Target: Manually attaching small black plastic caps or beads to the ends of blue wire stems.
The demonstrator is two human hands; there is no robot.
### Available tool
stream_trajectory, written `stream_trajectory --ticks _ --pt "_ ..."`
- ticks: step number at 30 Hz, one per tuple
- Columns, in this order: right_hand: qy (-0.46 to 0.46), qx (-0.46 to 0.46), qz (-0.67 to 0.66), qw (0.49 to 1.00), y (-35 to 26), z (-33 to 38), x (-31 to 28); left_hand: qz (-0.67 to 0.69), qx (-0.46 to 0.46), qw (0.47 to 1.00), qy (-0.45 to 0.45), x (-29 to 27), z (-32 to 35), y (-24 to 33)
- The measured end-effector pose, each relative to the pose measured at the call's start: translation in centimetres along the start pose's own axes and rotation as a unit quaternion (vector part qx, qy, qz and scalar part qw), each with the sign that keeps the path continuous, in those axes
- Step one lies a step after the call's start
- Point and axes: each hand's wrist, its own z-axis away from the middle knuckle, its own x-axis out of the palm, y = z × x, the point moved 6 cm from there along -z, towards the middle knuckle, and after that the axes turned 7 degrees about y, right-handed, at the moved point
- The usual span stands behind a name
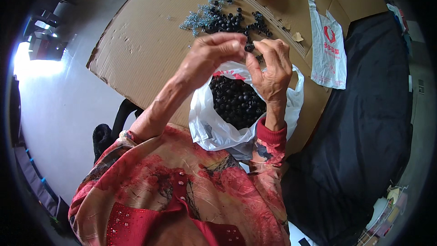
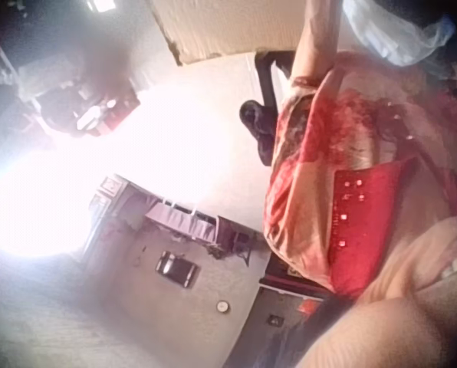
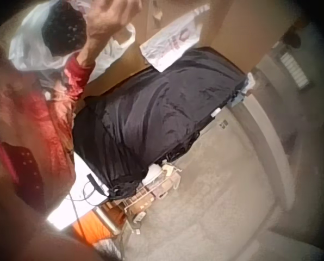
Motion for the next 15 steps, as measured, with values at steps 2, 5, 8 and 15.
stream_trajectory --ticks 2,5,8,15 --pt "-0.025 0.025 -0.009 0.999 -0.1 0.7 -0.2 0.007 0.029 0.997 0.067 -1.6 -0.6 1.5" --pt "-0.179 -0.019 0.004 0.984 -0.6 2.8 1.4 0.014 0.086 0.99 0.109 -4.8 -1.2 3.5" --pt "-0.262 0.008 0.001 0.965 -0.3 4.2 1.7 0.013 0.108 0.986 0.124 -6.4 -1.2 4.3" --pt "-0.177 0.037 -0.045 0.982 2.8 0.5 6.8 -0.002 0.118 0.981 0.157 -7.8 -1.4 4.4"
